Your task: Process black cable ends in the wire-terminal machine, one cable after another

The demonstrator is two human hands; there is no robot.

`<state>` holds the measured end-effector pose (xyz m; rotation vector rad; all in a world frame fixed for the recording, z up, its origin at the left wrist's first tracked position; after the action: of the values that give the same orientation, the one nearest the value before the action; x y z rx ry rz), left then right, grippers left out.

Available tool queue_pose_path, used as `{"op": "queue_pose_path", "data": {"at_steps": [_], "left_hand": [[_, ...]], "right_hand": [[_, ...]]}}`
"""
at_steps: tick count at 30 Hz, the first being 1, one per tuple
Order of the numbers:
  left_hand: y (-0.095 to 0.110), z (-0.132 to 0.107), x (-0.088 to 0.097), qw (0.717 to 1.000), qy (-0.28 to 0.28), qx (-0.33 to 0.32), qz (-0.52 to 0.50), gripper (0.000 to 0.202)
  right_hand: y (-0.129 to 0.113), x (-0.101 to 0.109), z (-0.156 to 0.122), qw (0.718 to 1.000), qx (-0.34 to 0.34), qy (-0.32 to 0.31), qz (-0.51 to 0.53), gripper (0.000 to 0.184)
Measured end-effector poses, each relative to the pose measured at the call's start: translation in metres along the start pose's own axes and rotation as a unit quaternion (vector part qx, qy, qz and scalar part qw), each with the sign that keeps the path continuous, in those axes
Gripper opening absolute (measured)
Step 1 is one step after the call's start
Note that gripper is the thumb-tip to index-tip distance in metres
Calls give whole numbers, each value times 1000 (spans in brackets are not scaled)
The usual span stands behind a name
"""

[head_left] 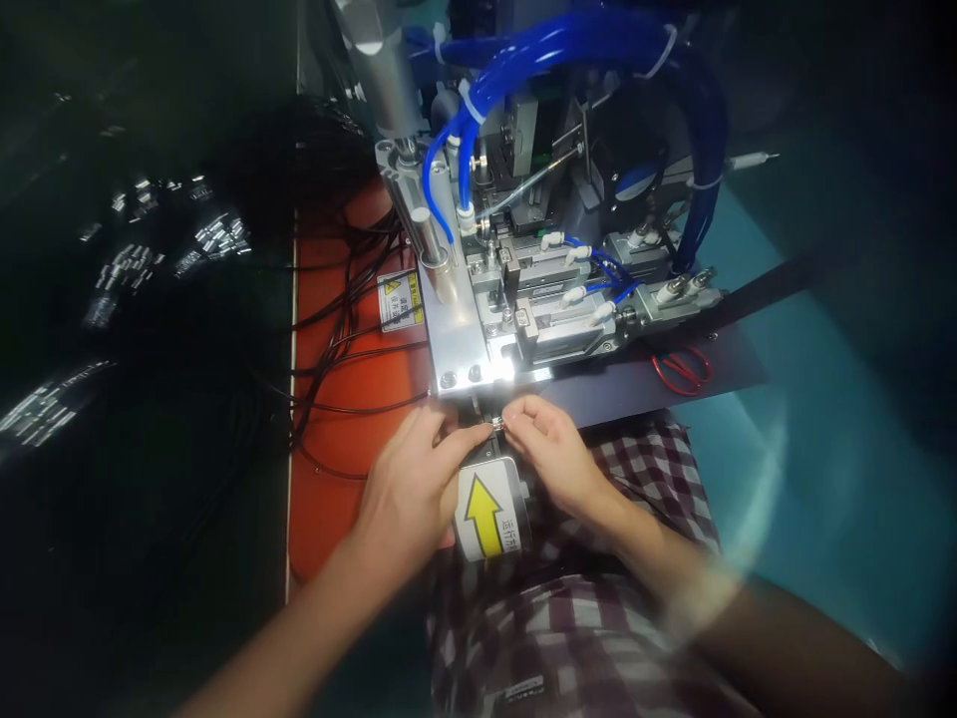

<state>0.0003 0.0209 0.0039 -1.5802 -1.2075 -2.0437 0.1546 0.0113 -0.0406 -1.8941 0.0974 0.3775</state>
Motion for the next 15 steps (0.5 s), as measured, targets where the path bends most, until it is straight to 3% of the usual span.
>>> {"op": "queue_pose_path", "data": {"at_steps": [5, 11, 15], "left_hand": [[-4, -3, 3, 999, -7, 8, -52, 31], [-23, -43, 20, 997, -14, 62, -45, 20], [-37, -53, 33, 998, -18, -5, 60, 23]], "right_hand": [[0, 0, 0, 1000, 8, -10, 14, 31], [-2, 0, -1, 999, 20, -23, 20, 31], [-3, -1, -1, 999, 22, -26, 21, 29]]}}
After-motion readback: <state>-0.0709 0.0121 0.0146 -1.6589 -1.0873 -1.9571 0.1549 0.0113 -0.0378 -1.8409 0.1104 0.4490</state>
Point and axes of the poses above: each hand's wrist, its own z-axis towards the middle knuckle, its own x-axis out of the back of the hand, y = z × x, the point moved 2 cm from there along z, towards the middle knuckle, and after that the axes turned 12 degrees about -y, right-handed, at the moved point
